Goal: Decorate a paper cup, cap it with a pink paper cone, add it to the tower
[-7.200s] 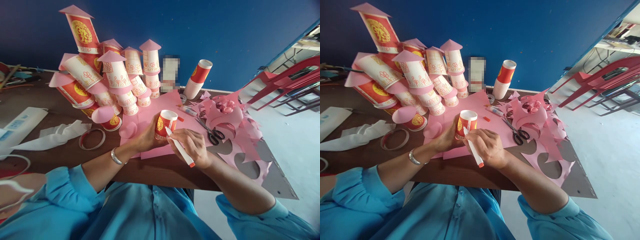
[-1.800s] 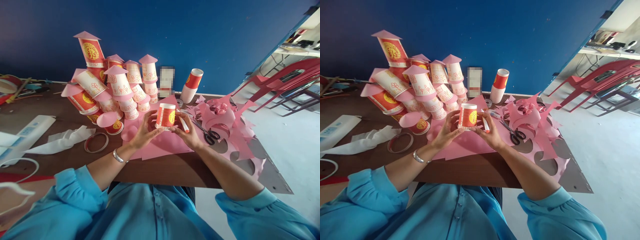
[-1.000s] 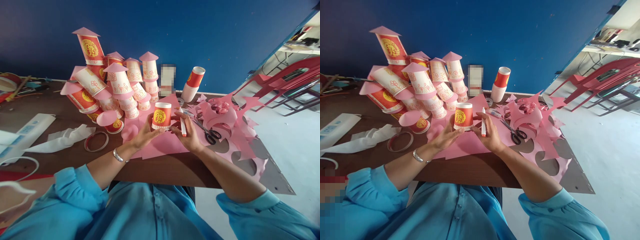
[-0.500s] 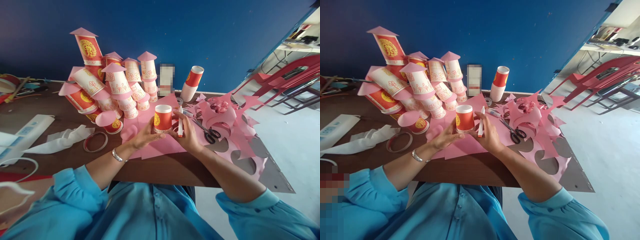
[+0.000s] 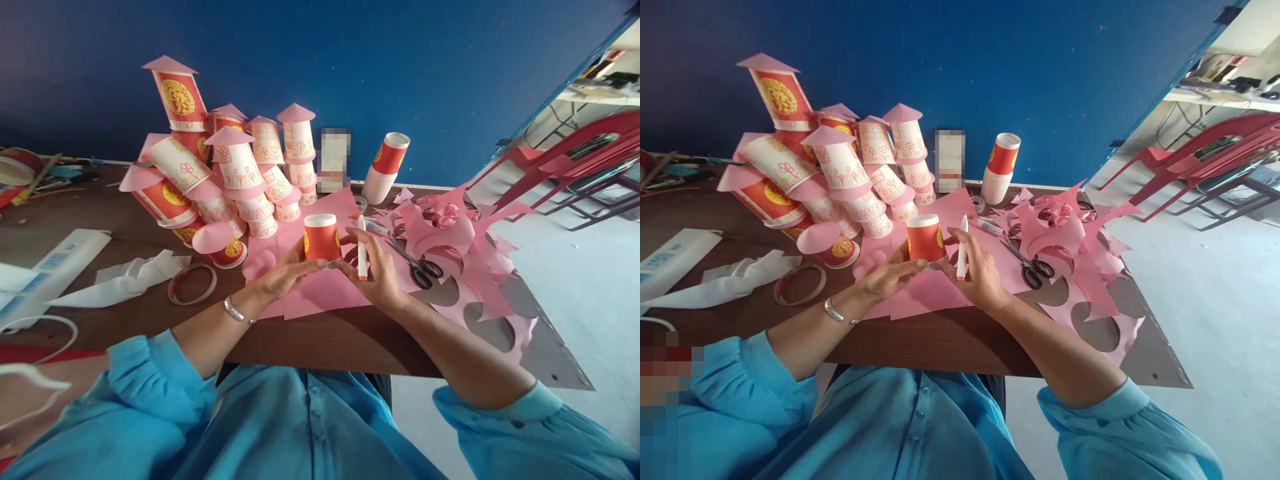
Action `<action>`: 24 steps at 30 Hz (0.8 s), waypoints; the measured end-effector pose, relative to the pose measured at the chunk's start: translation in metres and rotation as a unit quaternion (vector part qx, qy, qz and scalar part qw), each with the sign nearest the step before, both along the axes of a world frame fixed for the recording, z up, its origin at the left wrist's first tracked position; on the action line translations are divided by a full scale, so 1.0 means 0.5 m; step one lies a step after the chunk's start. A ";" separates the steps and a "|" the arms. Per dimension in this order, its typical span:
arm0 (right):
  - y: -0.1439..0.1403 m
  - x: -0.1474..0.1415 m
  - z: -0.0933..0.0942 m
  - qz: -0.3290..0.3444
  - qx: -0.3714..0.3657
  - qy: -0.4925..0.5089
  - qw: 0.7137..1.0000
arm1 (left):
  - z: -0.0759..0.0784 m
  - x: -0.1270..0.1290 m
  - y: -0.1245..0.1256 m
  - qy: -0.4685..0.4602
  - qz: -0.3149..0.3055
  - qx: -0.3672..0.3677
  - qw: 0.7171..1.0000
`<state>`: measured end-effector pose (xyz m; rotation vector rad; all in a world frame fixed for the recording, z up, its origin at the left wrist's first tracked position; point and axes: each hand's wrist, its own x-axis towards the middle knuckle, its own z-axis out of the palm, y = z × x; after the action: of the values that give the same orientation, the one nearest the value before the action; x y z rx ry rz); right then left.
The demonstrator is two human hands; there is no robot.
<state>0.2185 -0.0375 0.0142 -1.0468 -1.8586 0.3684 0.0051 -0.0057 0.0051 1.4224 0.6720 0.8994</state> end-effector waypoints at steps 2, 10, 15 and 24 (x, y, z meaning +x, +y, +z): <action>0.001 0.001 0.000 -0.010 -0.004 -0.015 1.000 | 0.001 0.005 0.003 -0.013 -0.034 -0.024 0.999; -0.008 0.018 0.025 -0.016 0.154 -0.023 0.988 | -0.004 0.013 0.004 -0.035 -0.003 -0.046 0.998; -0.035 0.000 0.046 0.020 0.236 -0.046 0.970 | 0.007 0.016 -0.003 0.035 0.039 -0.011 0.999; -0.038 -0.012 0.044 0.026 0.317 -0.108 0.942 | -0.018 0.017 -0.003 0.075 0.044 0.028 0.996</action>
<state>0.2124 -0.0567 0.0361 -0.6067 -1.9996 -0.3235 0.0135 -0.0072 -0.0039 1.5315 0.8323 0.8919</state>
